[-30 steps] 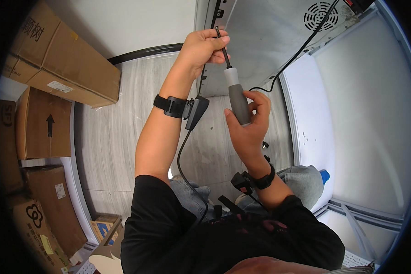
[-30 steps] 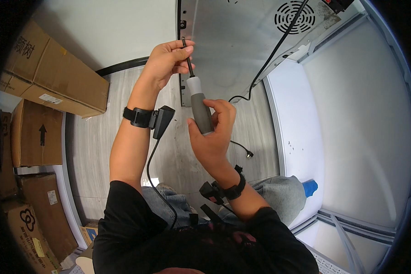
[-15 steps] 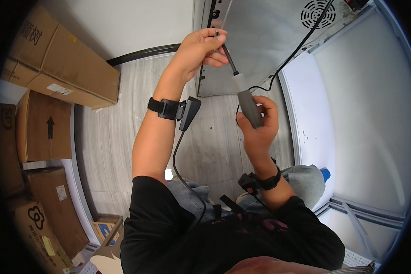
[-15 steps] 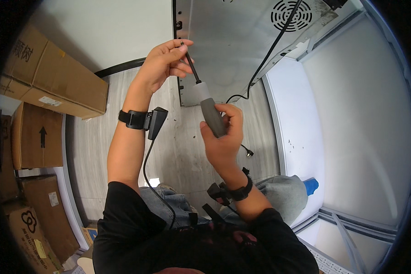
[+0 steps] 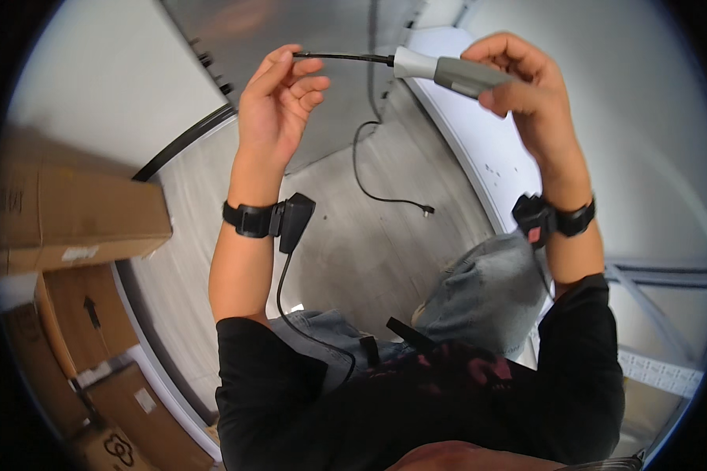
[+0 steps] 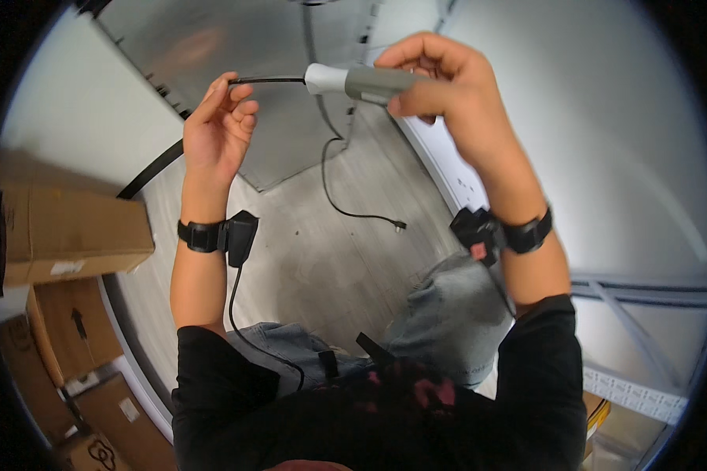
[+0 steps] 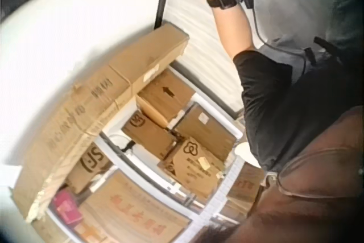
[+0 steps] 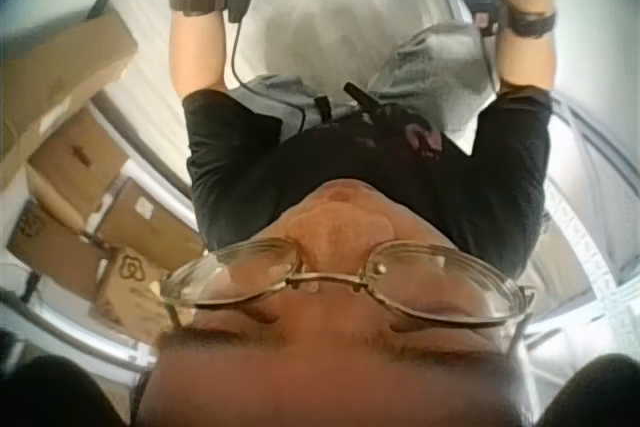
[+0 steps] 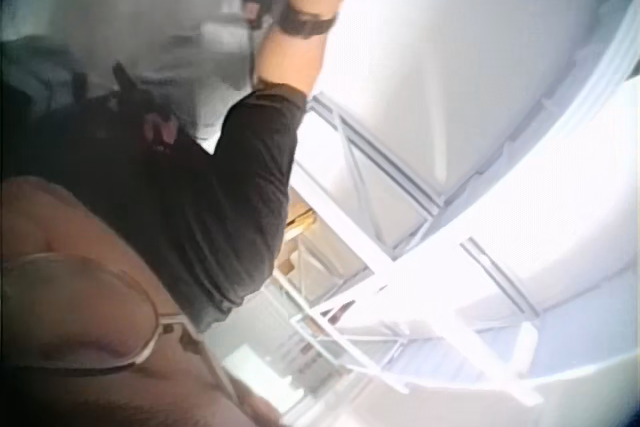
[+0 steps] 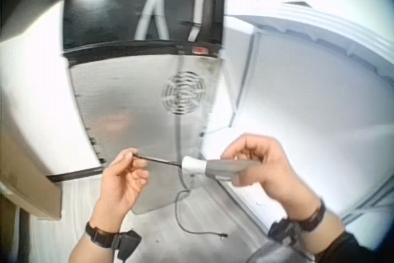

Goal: The person uses a screwdriver to remove multiple screws from the back panel of a large white appliance. After unscrewing all fasteners, the person detaches and removes the metal back panel, exposing the internal components.

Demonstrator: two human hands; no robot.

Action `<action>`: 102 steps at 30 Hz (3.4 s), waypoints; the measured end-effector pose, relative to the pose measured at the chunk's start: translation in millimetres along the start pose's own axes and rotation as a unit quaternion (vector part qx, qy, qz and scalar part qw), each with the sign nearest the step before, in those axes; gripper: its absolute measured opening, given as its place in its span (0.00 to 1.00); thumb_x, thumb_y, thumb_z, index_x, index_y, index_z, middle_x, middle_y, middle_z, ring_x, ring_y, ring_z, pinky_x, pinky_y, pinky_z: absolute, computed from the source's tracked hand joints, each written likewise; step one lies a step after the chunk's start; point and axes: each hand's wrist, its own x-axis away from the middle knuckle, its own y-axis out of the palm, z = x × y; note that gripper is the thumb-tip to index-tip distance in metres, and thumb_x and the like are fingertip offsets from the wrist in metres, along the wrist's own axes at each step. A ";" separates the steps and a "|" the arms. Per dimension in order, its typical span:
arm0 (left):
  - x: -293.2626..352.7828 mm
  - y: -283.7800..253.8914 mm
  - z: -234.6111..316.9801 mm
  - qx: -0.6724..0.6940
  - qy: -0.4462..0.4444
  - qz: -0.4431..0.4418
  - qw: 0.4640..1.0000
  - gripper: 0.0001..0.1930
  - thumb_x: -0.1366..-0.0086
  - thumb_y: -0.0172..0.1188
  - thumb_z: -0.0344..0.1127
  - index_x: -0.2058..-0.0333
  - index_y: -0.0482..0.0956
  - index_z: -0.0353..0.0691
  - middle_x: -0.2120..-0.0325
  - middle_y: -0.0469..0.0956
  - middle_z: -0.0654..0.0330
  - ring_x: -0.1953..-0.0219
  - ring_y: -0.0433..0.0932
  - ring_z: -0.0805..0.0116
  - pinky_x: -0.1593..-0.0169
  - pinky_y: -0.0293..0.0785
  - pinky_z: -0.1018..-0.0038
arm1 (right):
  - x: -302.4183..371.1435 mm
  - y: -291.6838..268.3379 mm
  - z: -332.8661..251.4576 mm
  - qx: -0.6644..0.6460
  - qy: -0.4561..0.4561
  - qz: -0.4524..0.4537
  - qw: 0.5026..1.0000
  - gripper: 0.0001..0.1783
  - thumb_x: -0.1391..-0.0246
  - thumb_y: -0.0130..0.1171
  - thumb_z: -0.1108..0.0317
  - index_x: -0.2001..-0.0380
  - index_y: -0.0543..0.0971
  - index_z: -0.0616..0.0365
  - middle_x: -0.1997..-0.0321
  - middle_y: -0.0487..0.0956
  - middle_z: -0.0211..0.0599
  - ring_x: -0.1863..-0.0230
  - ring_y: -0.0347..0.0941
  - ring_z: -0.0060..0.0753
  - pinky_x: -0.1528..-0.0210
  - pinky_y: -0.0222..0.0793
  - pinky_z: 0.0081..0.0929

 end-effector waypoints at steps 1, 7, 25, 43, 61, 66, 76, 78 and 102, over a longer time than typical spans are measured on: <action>-8.0 3.3 -16.8 0.004 -0.007 -0.003 1.000 0.08 0.33 0.46 0.32 0.60 0.71 0.35 0.67 0.79 0.49 0.70 0.81 0.60 0.68 0.80 0.73 | -2.1 -22.0 5.3 -0.001 0.020 -0.012 1.000 0.16 0.67 0.56 0.78 0.67 0.78 0.62 0.75 0.76 0.29 0.78 0.65 0.13 0.79 0.55 0.13; -65.9 35.8 -182.0 -0.095 -0.097 0.037 0.990 0.07 0.32 0.47 0.32 0.62 0.71 0.35 0.66 0.79 0.49 0.69 0.81 0.64 0.67 0.79 0.74 | 19.8 -187.9 92.2 0.013 0.108 -0.008 0.994 0.18 0.69 0.56 0.71 0.68 0.78 0.61 0.76 0.76 0.30 0.82 0.61 0.14 0.82 0.55 0.13; -166.1 8.8 -620.4 -0.439 -0.284 0.050 0.851 0.06 0.37 0.56 0.31 0.68 0.75 0.34 0.72 0.78 0.58 0.72 0.77 0.68 0.67 0.76 0.76 | 270.0 -437.0 407.5 -0.248 0.295 0.366 0.847 0.17 0.72 0.56 0.70 0.70 0.76 0.62 0.77 0.74 0.36 0.85 0.64 0.24 0.83 0.60 0.20; -189.5 3.7 -701.3 -0.721 -0.028 -0.146 0.677 0.10 0.51 0.64 0.26 0.67 0.81 0.41 0.73 0.76 0.61 0.65 0.72 0.61 0.61 0.71 0.69 | 257.1 -466.6 465.0 -0.277 0.300 0.405 0.818 0.16 0.68 0.57 0.73 0.68 0.76 0.63 0.73 0.74 0.34 0.81 0.64 0.23 0.78 0.61 0.19; -143.2 101.9 -345.0 -0.390 -0.152 0.004 0.908 0.20 0.29 0.41 0.45 0.51 0.69 0.35 0.62 0.77 0.57 0.65 0.76 0.71 0.61 0.74 0.75 | 87.0 -310.9 218.9 -0.166 0.148 0.119 0.968 0.15 0.62 0.53 0.72 0.66 0.74 0.61 0.70 0.74 0.35 0.78 0.65 0.21 0.80 0.61 0.20; -135.4 114.3 -256.0 -0.305 -0.095 0.055 0.946 0.19 0.28 0.35 0.40 0.50 0.67 0.31 0.60 0.76 0.52 0.65 0.78 0.67 0.61 0.77 0.73 | 55.4 -239.6 156.8 -0.154 0.137 0.061 0.977 0.13 0.57 0.57 0.73 0.64 0.72 0.61 0.66 0.73 0.35 0.79 0.66 0.16 0.80 0.60 0.16; -131.4 55.1 -192.5 -0.027 -0.155 0.127 0.979 0.16 0.28 0.37 0.39 0.54 0.68 0.34 0.68 0.76 0.56 0.72 0.74 0.71 0.65 0.75 0.74 | -2.8 -117.0 60.2 0.075 0.183 0.056 0.979 0.14 0.56 0.61 0.71 0.65 0.70 0.60 0.67 0.71 0.31 0.80 0.67 0.17 0.81 0.59 0.16; -130.4 36.5 -182.9 -0.054 -0.159 0.123 0.978 0.16 0.28 0.38 0.39 0.54 0.69 0.35 0.67 0.76 0.57 0.71 0.74 0.72 0.65 0.74 0.75 | -8.3 -90.4 55.6 0.096 0.193 0.066 0.974 0.15 0.56 0.62 0.71 0.65 0.70 0.60 0.66 0.70 0.32 0.81 0.67 0.18 0.81 0.60 0.17; -144.5 14.1 -181.0 -0.293 -0.125 0.099 0.943 0.14 0.32 0.43 0.37 0.55 0.77 0.42 0.58 0.77 0.67 0.62 0.67 0.81 0.55 0.61 0.79 | 35.1 -24.4 140.5 -0.235 0.274 0.192 0.913 0.19 0.43 0.53 0.61 0.55 0.62 0.59 0.64 0.76 0.43 0.77 0.67 0.22 0.77 0.64 0.21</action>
